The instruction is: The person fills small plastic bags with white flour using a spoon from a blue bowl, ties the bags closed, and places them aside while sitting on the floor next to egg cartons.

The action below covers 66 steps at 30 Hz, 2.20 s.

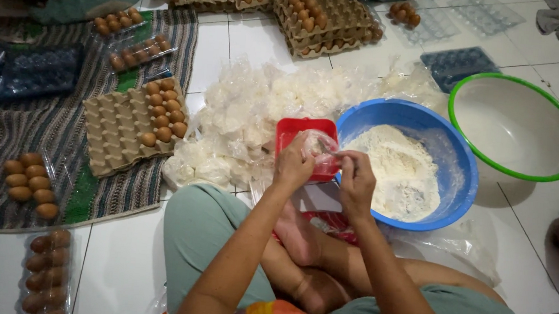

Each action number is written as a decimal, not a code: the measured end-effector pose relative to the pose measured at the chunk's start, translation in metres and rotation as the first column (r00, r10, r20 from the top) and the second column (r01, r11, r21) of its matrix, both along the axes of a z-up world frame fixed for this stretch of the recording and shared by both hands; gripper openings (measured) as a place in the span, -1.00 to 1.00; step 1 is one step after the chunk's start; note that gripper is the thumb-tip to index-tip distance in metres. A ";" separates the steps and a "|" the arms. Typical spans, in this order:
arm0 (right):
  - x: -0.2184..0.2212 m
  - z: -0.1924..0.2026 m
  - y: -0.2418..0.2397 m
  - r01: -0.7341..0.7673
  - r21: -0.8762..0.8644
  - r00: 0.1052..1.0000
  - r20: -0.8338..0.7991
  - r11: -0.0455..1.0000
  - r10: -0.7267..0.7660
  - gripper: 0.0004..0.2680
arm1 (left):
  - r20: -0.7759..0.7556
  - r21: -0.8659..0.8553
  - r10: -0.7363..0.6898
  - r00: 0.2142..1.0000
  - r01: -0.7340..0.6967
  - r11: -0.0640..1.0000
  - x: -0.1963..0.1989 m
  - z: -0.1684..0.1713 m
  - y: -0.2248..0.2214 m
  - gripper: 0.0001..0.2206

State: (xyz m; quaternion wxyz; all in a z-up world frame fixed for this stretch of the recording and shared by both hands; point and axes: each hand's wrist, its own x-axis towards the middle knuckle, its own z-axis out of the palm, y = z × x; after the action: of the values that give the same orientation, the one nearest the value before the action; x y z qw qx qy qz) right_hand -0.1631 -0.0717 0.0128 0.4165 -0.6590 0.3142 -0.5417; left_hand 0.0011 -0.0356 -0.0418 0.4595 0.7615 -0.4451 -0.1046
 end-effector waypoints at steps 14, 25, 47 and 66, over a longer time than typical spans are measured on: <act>-0.032 -0.029 0.000 -0.151 -0.329 0.987 0.009 0.932 0.163 -0.87 | -0.012 0.200 -0.117 0.993 0.117 0.973 0.008 0.018 0.015 -0.42; -0.047 -0.036 -0.002 -0.071 -0.367 0.981 0.143 0.928 0.131 -0.86 | 0.002 0.241 -0.116 0.993 0.112 0.964 0.010 0.016 0.008 -0.50; -0.093 -0.138 -0.088 0.200 0.106 0.847 -0.518 0.974 -0.118 -0.82 | -0.070 0.129 -0.072 0.995 0.080 0.988 0.013 -0.005 0.008 -0.50; -0.098 -0.099 -0.078 0.149 0.297 0.949 -0.310 0.943 -0.052 -0.75 | 0.004 0.172 -0.011 1.000 0.010 0.985 0.017 0.007 0.007 -0.46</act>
State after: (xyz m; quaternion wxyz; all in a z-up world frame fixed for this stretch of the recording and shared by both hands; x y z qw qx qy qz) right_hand -0.2610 -0.1498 -0.0865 0.4362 -0.6406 0.4897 -0.3994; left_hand 0.0182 -0.0283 -0.0347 0.3903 0.7962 -0.4396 -0.1433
